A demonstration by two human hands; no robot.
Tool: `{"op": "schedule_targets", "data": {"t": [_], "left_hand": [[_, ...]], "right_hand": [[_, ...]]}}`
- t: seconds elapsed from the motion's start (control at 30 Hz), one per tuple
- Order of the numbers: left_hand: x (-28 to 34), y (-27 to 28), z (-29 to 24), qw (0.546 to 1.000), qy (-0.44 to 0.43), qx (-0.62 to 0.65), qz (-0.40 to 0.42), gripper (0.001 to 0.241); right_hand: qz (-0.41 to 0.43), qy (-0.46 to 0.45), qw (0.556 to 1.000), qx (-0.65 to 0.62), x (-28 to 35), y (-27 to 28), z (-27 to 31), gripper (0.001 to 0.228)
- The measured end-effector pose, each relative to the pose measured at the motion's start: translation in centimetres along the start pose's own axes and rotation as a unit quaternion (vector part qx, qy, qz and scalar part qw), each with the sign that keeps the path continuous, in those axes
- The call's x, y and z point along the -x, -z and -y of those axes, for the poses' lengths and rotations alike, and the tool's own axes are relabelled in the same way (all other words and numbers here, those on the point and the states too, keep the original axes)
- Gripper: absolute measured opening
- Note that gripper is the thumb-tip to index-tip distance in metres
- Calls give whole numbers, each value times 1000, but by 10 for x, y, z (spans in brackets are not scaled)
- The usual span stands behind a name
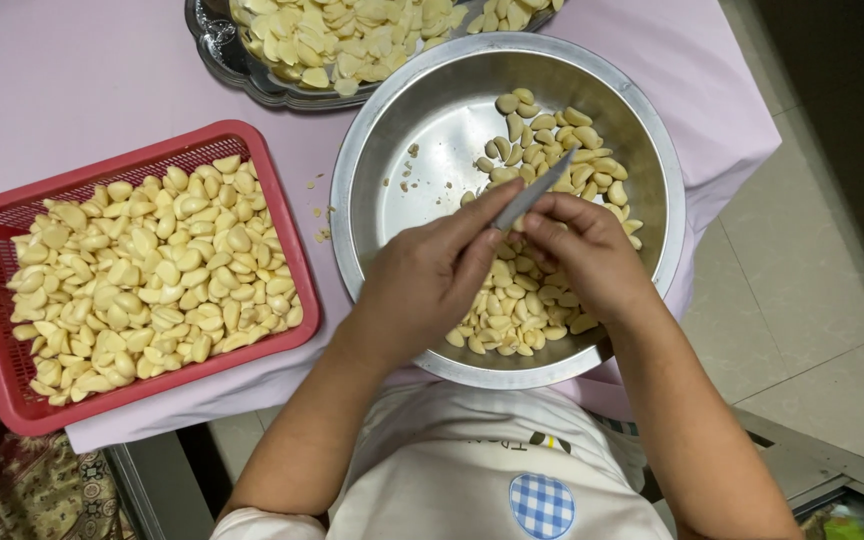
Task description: Slicing peeled garlic cloves into thin pieces using a small knife over a metal bowl.
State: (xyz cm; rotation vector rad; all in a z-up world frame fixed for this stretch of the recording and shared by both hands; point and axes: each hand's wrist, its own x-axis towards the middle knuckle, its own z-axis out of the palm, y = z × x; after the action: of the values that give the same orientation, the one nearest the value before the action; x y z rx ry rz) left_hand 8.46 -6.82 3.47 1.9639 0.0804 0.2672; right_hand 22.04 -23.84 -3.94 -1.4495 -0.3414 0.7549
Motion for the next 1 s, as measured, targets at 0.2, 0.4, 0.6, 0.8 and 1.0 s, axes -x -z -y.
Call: {"op": "schedule_targets", "data": {"t": [0.2,0.4,0.6,0.8,1.0], "left_hand": [[-14,17,29,980,5,-182,-78,39],[-24,21,69,931,54,-346,-105,49],[-23,23,71,928,81,-348,-106,61],[-7,16,48,979,49,-178,-89,56],[12,-8,30,999,46,21,10,55]], "right_hand": [[38,-54,996,54,6,-14,13,17],[106,61,867,484,3,-16,-10,27],[96,33,924,369,6,-6,4,25],[89,-9,996,-20,15,16,-36,14],[102,30,994,-15,15,17,-39,17]]}}
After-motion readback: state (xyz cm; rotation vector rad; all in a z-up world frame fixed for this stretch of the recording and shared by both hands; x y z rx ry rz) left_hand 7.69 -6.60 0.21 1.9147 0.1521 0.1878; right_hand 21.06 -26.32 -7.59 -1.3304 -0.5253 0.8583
